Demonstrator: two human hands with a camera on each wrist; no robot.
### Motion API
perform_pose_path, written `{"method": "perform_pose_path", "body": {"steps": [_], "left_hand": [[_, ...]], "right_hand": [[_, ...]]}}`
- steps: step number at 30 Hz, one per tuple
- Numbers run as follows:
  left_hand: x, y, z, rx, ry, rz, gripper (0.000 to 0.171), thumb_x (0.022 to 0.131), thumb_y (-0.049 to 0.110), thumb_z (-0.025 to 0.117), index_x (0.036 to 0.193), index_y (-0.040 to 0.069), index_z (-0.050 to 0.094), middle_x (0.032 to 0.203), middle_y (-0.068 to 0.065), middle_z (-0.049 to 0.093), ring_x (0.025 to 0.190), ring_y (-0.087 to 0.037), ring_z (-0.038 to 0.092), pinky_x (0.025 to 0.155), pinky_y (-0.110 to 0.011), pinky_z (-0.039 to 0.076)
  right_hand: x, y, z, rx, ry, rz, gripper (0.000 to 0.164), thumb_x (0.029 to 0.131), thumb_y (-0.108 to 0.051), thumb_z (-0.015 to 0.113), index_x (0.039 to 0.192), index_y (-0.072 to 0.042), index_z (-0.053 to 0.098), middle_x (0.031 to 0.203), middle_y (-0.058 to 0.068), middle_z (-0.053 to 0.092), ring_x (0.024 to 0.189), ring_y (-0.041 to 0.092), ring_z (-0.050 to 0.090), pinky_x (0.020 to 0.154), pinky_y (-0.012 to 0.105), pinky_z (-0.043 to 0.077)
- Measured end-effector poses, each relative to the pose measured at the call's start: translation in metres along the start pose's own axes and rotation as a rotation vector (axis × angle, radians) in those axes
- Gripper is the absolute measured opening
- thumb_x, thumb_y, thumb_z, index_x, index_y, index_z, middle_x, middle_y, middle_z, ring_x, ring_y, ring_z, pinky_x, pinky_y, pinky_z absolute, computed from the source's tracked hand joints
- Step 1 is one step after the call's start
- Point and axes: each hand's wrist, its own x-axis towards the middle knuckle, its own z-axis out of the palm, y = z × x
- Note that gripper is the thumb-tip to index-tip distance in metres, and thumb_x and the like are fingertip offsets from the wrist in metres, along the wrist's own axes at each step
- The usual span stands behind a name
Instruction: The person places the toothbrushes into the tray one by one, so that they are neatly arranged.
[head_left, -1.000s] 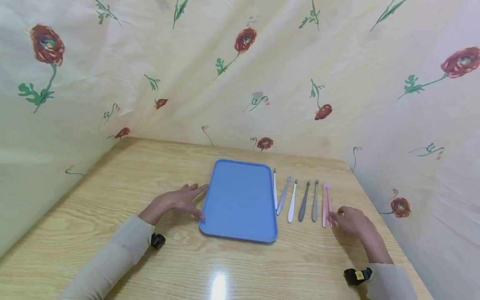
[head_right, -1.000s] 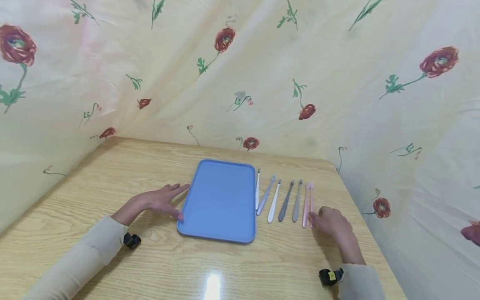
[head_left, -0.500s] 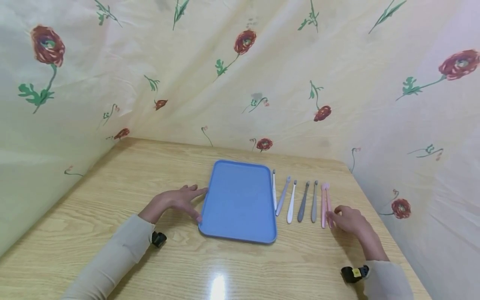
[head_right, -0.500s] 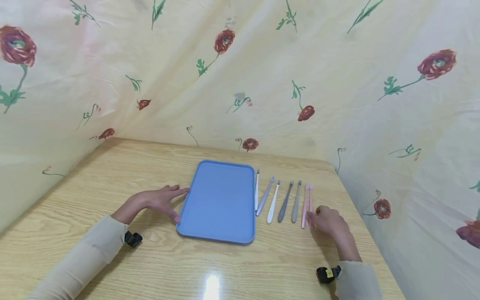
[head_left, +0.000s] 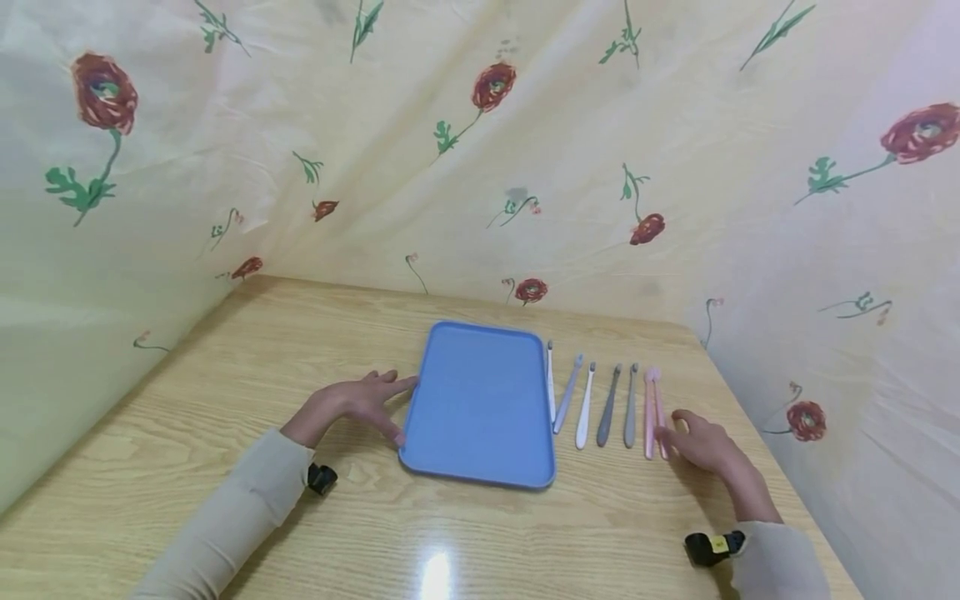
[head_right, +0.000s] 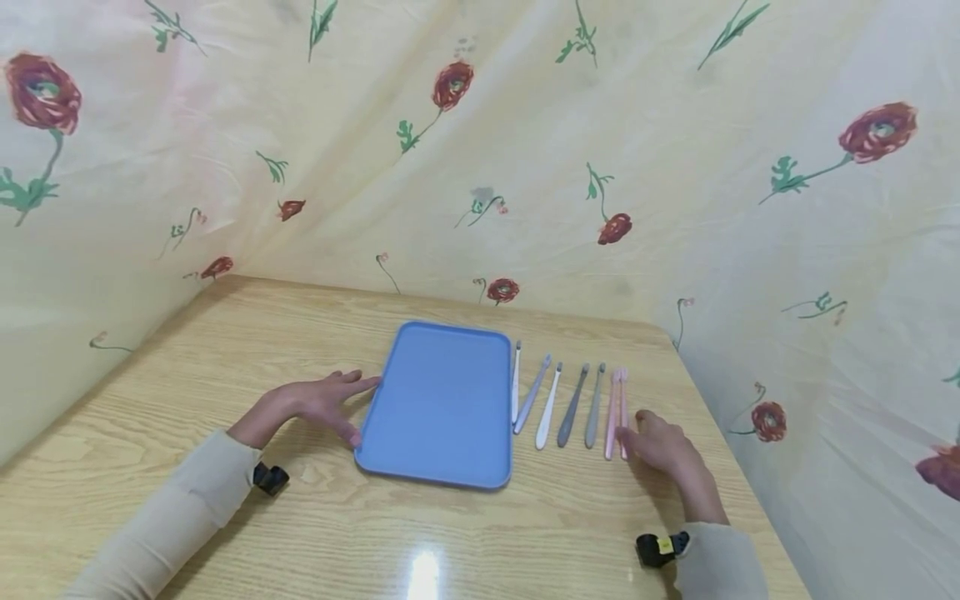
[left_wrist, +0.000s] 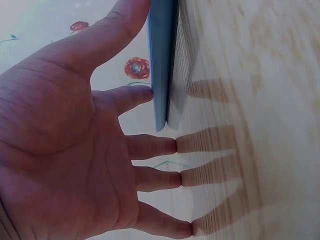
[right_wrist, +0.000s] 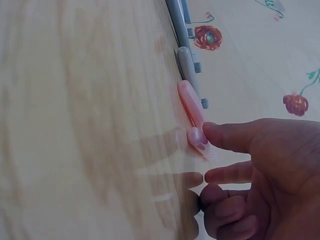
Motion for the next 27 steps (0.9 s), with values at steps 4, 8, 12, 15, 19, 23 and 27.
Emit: {"method": "perform_pose_path", "body": {"steps": [4,8,12,15,19,23,27], "left_hand": [[0.0,0.0,0.0,-0.004,-0.004,0.0,0.11,0.077,0.047,0.084,0.162,0.018,0.02,0.167,-0.029,0.008,0.151,-0.058,0.004,0.114,-0.078,0.017],[-0.001,0.0,-0.001,0.004,-0.009,-0.002,0.111,0.077,0.048,0.084,0.162,0.019,0.019,0.167,-0.028,0.007,0.151,-0.058,0.003,0.114,-0.078,0.016],[0.0,-0.001,-0.001,0.005,-0.008,-0.001,0.111,0.076,0.048,0.084,0.162,0.019,0.019,0.167,-0.028,0.007,0.151,-0.058,0.003,0.114,-0.078,0.016],[0.001,-0.002,-0.001,0.0,-0.007,-0.001,0.112,0.076,0.049,0.084,0.162,0.019,0.019,0.167,-0.028,0.007,0.151,-0.057,0.003,0.114,-0.078,0.016],[0.002,-0.003,0.0,-0.004,-0.006,-0.003,0.112,0.077,0.049,0.083,0.162,0.019,0.018,0.167,-0.027,0.007,0.152,-0.056,0.002,0.114,-0.078,0.015],[0.002,-0.003,0.0,0.0,-0.007,0.001,0.112,0.077,0.05,0.083,0.162,0.019,0.018,0.167,-0.027,0.007,0.152,-0.057,0.003,0.114,-0.078,0.015],[0.002,-0.003,0.0,0.002,-0.007,0.005,0.112,0.076,0.05,0.084,0.162,0.019,0.018,0.167,-0.029,0.006,0.151,-0.058,0.002,0.114,-0.079,0.015]], "right_hand": [[0.002,0.003,0.002,0.007,-0.014,-0.001,0.072,0.103,-0.043,0.045,0.14,0.019,0.037,0.139,0.046,0.042,0.124,0.066,0.045,0.097,0.066,0.045],[0.002,0.004,0.003,0.056,-0.034,0.008,0.076,0.102,-0.044,0.046,0.143,0.018,0.033,0.112,0.038,0.063,0.094,0.047,0.064,0.079,0.053,0.054],[0.001,0.007,0.003,0.155,-0.085,0.023,0.083,0.101,-0.046,0.049,0.151,0.015,0.021,0.063,0.008,0.06,0.051,0.015,0.048,0.049,0.03,0.042],[0.001,0.01,0.003,0.22,-0.124,0.022,0.089,0.1,-0.048,0.052,0.154,0.013,0.014,0.054,-0.001,0.053,0.043,0.008,0.035,0.043,0.023,0.033],[0.004,0.015,0.001,0.309,-0.169,0.004,0.093,0.1,-0.046,0.054,0.156,0.012,0.007,0.054,-0.001,0.054,0.042,0.006,0.035,0.042,0.022,0.034],[0.007,0.02,0.0,0.411,-0.221,-0.019,0.094,0.102,-0.043,0.053,0.156,0.009,-0.004,0.054,-0.002,0.055,0.042,0.006,0.039,0.042,0.022,0.036],[0.011,0.024,0.0,0.493,-0.261,-0.03,0.093,0.105,-0.044,0.047,0.156,0.006,-0.014,0.054,-0.004,0.055,0.043,0.006,0.042,0.042,0.022,0.037]]}}
